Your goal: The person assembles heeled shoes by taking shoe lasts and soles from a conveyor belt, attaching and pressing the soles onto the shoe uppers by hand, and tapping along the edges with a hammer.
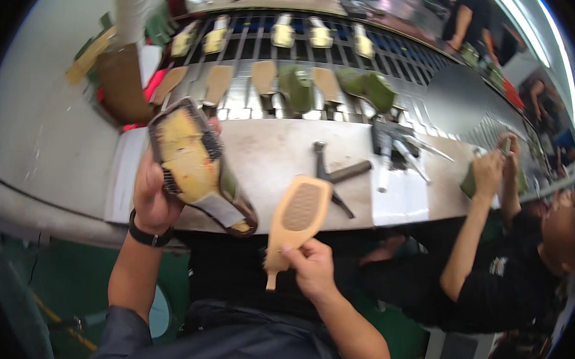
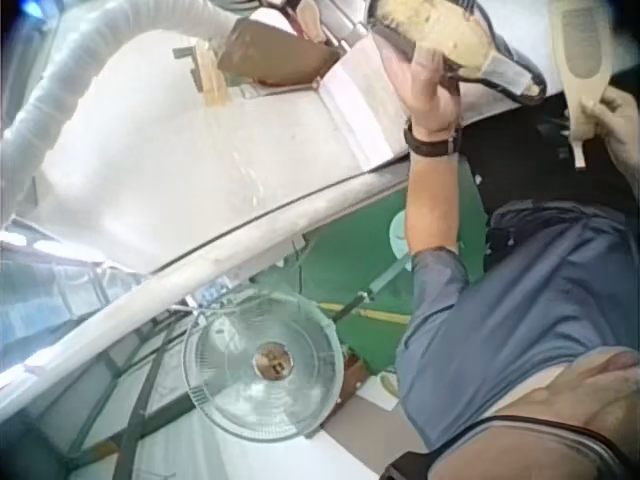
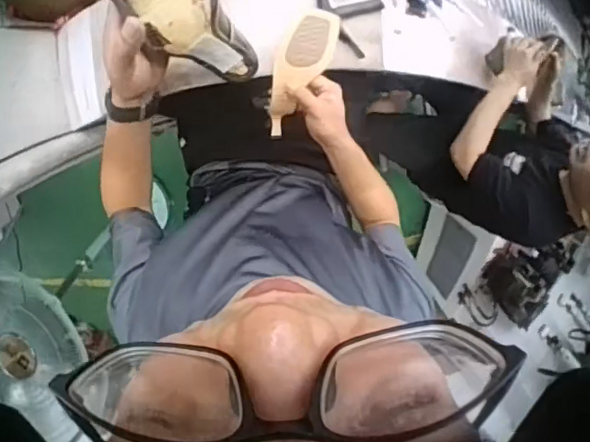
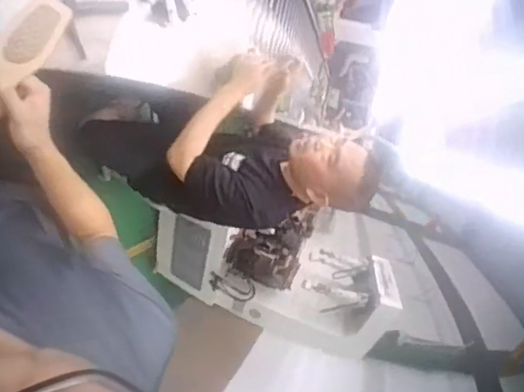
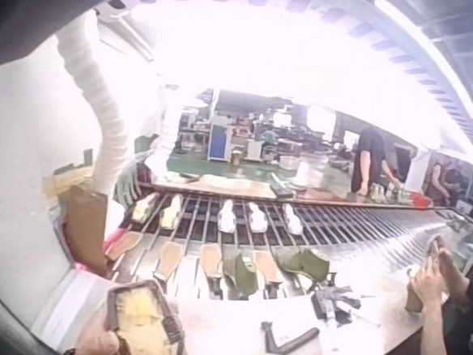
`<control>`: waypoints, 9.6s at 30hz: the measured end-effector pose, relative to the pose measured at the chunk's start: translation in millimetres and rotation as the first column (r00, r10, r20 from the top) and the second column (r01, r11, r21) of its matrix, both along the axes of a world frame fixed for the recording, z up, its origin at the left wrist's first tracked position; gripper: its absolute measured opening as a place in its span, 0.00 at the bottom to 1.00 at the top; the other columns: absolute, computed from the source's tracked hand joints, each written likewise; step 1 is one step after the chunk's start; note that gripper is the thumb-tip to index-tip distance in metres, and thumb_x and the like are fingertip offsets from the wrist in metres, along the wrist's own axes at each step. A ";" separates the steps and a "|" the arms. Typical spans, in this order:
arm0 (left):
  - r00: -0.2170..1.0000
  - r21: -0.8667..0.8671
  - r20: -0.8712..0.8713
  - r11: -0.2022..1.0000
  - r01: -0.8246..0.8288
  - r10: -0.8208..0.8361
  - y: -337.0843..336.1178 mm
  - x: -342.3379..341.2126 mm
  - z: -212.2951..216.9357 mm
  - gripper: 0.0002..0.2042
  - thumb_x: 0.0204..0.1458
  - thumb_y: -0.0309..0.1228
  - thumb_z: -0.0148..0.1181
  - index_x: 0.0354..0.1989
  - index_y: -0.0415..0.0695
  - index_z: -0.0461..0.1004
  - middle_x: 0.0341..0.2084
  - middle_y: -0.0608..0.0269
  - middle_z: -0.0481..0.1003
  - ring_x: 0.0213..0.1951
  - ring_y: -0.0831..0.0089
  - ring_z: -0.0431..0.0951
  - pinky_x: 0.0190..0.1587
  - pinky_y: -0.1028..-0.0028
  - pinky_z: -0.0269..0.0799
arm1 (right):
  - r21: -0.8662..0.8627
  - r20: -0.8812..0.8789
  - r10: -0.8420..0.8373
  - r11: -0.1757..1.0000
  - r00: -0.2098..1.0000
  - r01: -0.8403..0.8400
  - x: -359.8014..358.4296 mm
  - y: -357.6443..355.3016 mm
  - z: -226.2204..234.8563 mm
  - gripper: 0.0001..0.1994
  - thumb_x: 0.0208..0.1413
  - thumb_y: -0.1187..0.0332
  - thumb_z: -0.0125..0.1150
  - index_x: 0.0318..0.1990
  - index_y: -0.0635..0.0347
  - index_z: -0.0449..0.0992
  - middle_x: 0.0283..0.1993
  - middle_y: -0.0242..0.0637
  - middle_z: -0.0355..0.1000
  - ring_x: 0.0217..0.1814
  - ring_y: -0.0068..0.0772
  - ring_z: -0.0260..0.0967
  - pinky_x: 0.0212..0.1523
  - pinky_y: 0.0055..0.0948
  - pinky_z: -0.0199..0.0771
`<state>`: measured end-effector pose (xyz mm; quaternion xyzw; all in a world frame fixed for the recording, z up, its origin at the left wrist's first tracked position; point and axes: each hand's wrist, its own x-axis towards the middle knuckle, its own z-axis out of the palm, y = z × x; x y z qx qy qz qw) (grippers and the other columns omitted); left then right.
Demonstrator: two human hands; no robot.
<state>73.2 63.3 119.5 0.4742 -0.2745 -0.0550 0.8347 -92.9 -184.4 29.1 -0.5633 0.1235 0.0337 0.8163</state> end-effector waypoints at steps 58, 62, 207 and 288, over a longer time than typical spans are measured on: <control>0.961 0.148 -0.273 0.985 0.093 -0.050 15.7 -49.1 80.5 0.32 0.59 0.37 0.66 0.68 0.33 0.64 0.63 0.38 0.73 0.66 0.53 0.74 0.66 0.56 0.74 | -0.335 0.451 0.349 0.919 0.822 -0.207 47.2 86.6 118.3 0.11 0.69 0.68 0.63 0.38 0.66 0.85 0.28 0.33 0.82 0.27 0.19 0.76 0.29 0.23 0.74; 0.992 0.193 -0.082 0.975 0.112 -0.098 13.1 -40.8 73.6 0.33 0.59 0.35 0.65 0.71 0.34 0.62 0.67 0.41 0.70 0.67 0.58 0.73 0.68 0.60 0.70 | -0.087 0.280 0.358 0.933 0.891 -0.348 51.5 75.9 122.7 0.11 0.70 0.67 0.61 0.42 0.67 0.84 0.34 0.35 0.83 0.31 0.21 0.77 0.31 0.23 0.77; 0.981 0.364 0.120 0.913 -0.185 0.151 38.0 38.6 -34.9 0.31 0.75 0.52 0.42 0.40 0.35 0.82 0.33 0.64 0.82 0.36 0.81 0.77 0.42 0.79 0.73 | -0.801 0.395 0.354 0.584 0.848 0.129 87.2 80.6 102.7 0.27 0.50 0.75 0.75 0.61 0.61 0.78 0.35 0.34 0.77 0.32 0.25 0.72 0.30 0.25 0.71; 0.831 0.501 0.550 0.829 -0.248 -0.083 21.9 85.3 -48.9 0.24 0.56 0.42 0.73 0.55 0.40 0.76 0.38 0.53 0.75 0.42 0.62 0.77 0.47 0.66 0.73 | -0.696 0.012 0.386 0.666 0.923 -0.269 159.6 64.4 77.7 0.17 0.64 0.57 0.69 0.40 0.66 0.82 0.29 0.26 0.76 0.29 0.16 0.67 0.31 0.21 0.67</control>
